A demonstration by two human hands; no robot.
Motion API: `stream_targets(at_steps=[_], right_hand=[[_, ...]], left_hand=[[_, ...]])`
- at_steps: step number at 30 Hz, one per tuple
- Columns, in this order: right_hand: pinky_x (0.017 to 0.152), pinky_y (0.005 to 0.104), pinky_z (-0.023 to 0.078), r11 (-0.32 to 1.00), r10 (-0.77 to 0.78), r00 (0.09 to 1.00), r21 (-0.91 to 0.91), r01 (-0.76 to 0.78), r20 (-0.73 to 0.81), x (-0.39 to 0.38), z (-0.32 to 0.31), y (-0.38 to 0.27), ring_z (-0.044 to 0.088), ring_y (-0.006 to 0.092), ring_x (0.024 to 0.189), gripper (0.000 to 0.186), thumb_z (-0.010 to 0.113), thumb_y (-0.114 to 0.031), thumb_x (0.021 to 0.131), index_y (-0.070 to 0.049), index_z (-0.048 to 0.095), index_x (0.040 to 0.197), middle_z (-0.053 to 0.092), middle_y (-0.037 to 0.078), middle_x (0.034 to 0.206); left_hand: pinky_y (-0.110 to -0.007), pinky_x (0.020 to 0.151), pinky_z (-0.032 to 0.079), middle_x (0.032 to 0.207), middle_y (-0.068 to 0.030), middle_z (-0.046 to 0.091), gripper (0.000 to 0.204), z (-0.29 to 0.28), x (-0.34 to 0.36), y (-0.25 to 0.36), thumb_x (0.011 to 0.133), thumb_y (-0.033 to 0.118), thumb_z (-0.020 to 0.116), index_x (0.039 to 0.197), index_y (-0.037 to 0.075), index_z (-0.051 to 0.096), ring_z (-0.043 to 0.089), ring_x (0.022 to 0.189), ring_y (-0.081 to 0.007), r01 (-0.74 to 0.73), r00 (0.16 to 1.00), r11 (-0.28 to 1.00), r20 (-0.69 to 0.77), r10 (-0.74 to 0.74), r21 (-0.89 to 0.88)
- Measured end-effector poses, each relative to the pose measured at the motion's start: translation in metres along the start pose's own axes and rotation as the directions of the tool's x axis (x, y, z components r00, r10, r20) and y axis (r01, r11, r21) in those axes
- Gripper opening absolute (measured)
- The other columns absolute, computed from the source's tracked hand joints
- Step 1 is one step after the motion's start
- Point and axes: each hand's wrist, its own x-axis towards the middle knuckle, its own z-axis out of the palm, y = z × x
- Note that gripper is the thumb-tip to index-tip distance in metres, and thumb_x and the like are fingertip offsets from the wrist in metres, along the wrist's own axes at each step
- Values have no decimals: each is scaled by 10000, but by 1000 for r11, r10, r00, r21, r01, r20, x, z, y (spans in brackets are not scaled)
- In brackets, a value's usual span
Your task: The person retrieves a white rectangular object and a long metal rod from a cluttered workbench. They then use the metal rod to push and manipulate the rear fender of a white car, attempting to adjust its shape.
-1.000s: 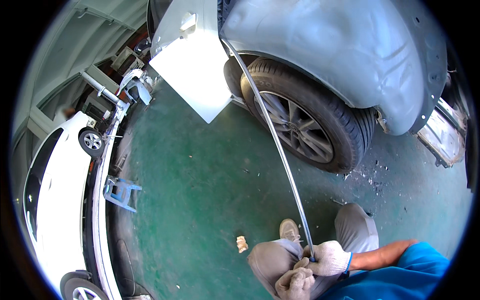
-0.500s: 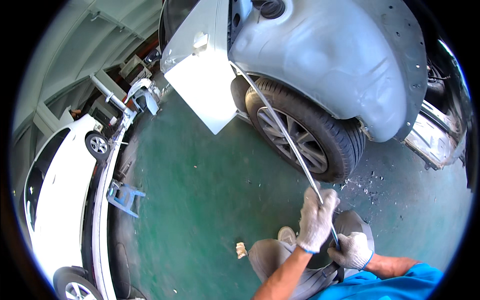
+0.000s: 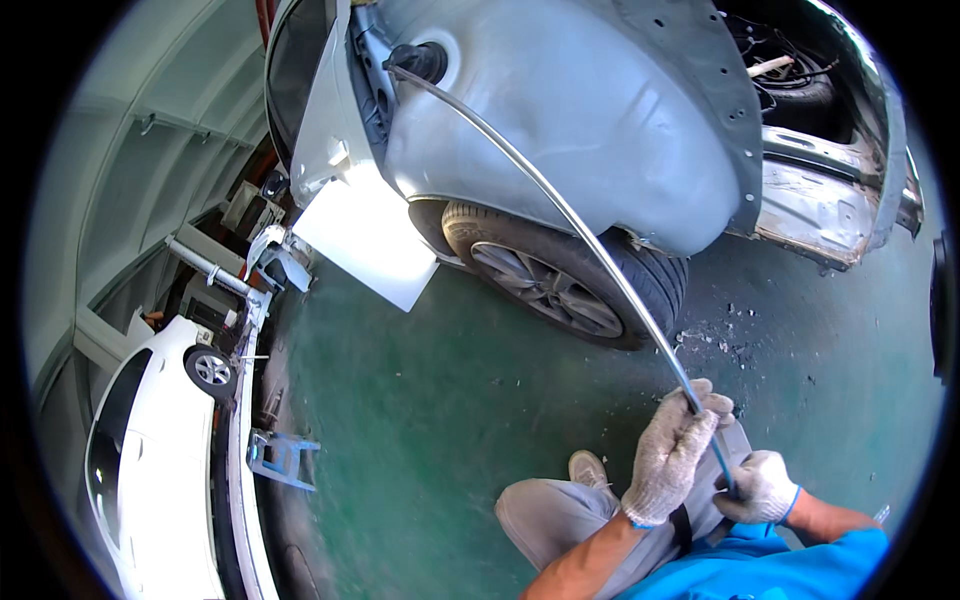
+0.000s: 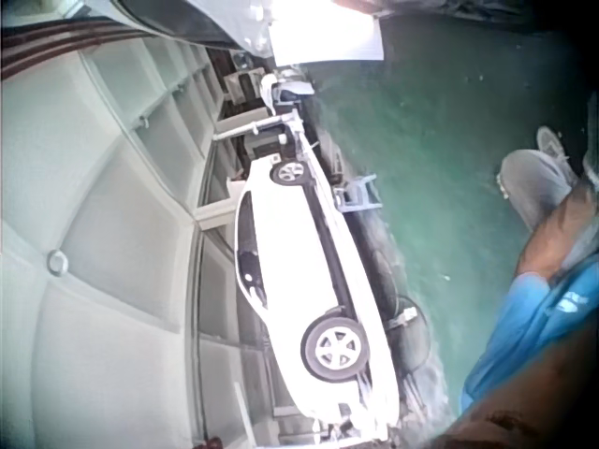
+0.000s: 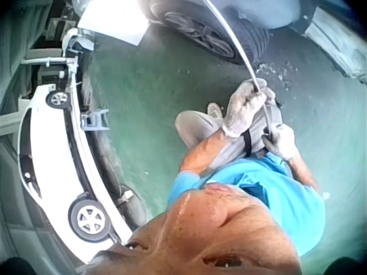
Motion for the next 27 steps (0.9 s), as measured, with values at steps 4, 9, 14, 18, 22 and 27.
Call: stream_targets(at_steps=[4,9,14,18,22,27], right_hand=[[604,446,514,980,115,989,-171,-98,88,-50,-5,44,637,327,525,185,761,-290,685,-148,652,732,603,82,544],[721,454,514,892,316,924,-399,-213,214,-91,-3,65,678,318,613,164,734,-323,713,-170,675,726,660,92,616],[708,458,516,923,215,941,-369,-108,261,-65,-12,61,673,318,601,117,724,-279,707,-175,670,718,658,89,614],[716,456,521,916,257,889,-388,-100,379,-44,-20,61,685,309,617,112,717,-268,704,-172,692,758,676,89,635],[737,465,558,879,474,775,-180,-441,418,-4,-7,42,719,366,743,258,716,-351,840,-117,748,943,716,165,758],[697,428,562,731,641,696,19,-682,324,40,20,34,719,342,721,346,773,-394,858,-51,759,900,705,197,770]], left_hand=[[-387,1050,532,1251,-179,688,372,15,8,1,1076,-3,464,1446,-43,461,681,1143,-244,-89,995,993,59,85,74],[-422,998,570,1132,-220,724,306,3,-1,14,1096,59,453,1384,-35,495,720,1049,-278,-234,969,939,-21,247,252],[-485,917,614,1113,-249,719,295,-30,-9,23,1086,131,490,1326,-35,531,734,996,-357,-76,929,994,-357,97,73],[-462,953,602,1195,-227,703,279,-74,-18,10,1072,96,523,1331,-7,530,712,1086,-336,36,870,992,-486,-90,-118],[-464,937,605,1202,-212,698,264,-102,-23,-18,1027,98,617,1276,21,576,698,1112,-357,128,784,948,-556,-277,-292],[-386,881,599,1215,-173,684,398,-125,-28,-37,991,307,701,1243,15,601,716,1066,-292,242,968,790,-198,-155,564]])
